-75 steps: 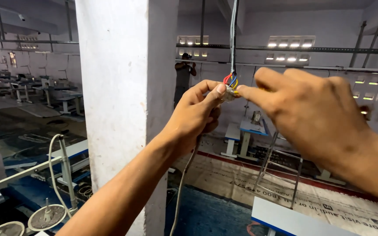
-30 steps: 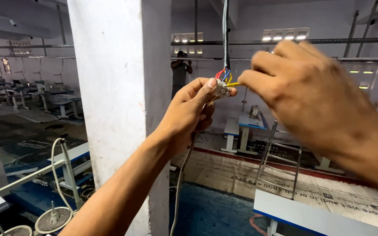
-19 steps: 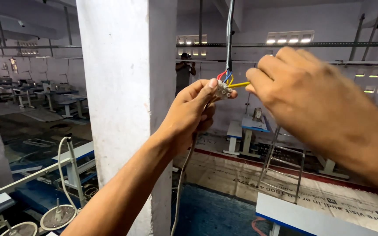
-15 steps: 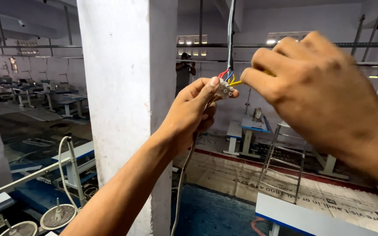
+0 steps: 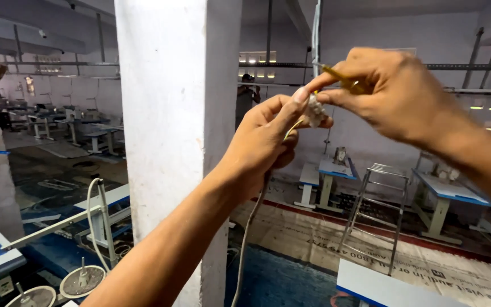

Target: The person connects electrical wires to a plastic terminal block by loosening a screw with a screwdriver, inserting a wire, then tightening the screw, repeating the process for multiple wires.

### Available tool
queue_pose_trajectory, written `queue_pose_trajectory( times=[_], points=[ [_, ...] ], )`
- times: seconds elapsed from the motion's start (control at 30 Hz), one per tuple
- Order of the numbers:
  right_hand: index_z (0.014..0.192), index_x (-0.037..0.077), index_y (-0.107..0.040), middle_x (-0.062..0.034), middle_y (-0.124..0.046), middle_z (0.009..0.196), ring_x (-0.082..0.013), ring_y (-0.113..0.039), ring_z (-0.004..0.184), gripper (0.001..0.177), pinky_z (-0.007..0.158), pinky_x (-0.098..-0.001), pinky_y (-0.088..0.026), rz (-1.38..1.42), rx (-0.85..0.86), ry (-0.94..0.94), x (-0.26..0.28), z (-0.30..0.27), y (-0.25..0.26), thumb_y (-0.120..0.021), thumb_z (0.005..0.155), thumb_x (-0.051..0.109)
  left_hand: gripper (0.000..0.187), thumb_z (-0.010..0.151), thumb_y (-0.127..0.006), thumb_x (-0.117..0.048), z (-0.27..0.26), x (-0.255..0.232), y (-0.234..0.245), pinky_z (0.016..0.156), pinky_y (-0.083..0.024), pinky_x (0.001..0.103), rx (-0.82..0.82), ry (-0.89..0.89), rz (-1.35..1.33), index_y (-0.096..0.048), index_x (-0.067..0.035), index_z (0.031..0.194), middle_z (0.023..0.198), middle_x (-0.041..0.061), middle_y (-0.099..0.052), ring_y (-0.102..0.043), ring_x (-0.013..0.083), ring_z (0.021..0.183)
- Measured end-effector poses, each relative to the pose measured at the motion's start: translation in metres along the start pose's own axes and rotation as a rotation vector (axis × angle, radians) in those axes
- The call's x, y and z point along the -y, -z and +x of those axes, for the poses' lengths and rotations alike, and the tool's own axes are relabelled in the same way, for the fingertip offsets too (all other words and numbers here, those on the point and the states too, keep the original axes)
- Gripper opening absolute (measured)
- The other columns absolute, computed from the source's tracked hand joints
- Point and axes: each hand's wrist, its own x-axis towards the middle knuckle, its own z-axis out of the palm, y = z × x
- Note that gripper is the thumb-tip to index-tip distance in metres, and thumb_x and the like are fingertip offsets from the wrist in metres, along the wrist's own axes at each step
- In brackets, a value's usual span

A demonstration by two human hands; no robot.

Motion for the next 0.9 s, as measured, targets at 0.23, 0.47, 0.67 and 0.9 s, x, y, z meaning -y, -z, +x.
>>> queue_pose_trajectory(
  times=[0.23, 0.47, 0.67, 0.9],
  points=[
    [0.107, 0.008, -0.079, -0.0048, -0.067, 0.082, -0.0109, -0.053, 0.063, 0.015, 0.053, -0.0278, -0.039, -0.017, -0.035, -0.001, 0.015, 0.002, 0.020, -0.076, 0.095, 0.016, 0.039, 0.103, -0.055, -0.047, -0.004, -0.028, -0.017, 0.037, -0.026, 0.021, 0.013, -0.089, 0.068, -0.059, -0.008, 0.098, 0.093, 0.010, -0.078, -0.030, 0.0010, 0.042],
    [0.110, 0.005, -0.077, -0.0052, -0.070, 0.094, -0.0113, -0.068, 0.081, 0.019, 0.070, -0.0256, -0.058, 0.051, 0.051, 0.106, -0.006, 0.017, 0.031, -0.074, 0.093, 0.012, 0.046, 0.101, -0.055, -0.051, -0.005, -0.040, -0.022, 0.036, -0.027, 0.019, 0.030, -0.140, 0.126, -0.063, -0.006, 0.104, 0.092, 0.010, -0.078, -0.031, -0.0001, 0.041],
    [0.106, 0.000, -0.072, -0.0078, -0.071, 0.098, -0.0133, -0.072, 0.086, 0.015, 0.078, -0.0255, -0.062, 0.067, 0.102, 0.170, -0.008, 0.026, 0.035, -0.067, 0.096, 0.010, 0.049, 0.102, -0.058, -0.055, -0.004, -0.043, -0.025, 0.037, -0.029, 0.019, 0.034, -0.167, 0.135, -0.063, -0.006, 0.104, 0.089, 0.009, -0.080, -0.034, -0.0007, 0.041],
    [0.111, 0.002, -0.069, -0.0081, -0.075, 0.094, -0.0129, -0.076, 0.082, 0.016, 0.072, -0.0258, -0.066, 0.364, 0.189, 0.151, -0.019, 0.027, 0.040, -0.061, 0.101, 0.012, 0.051, 0.102, -0.059, -0.053, -0.001, -0.044, -0.024, 0.037, -0.028, 0.020, 0.101, -0.193, 0.069, -0.064, -0.001, 0.104, 0.087, 0.010, -0.078, -0.035, 0.0004, 0.042]
  ],
)
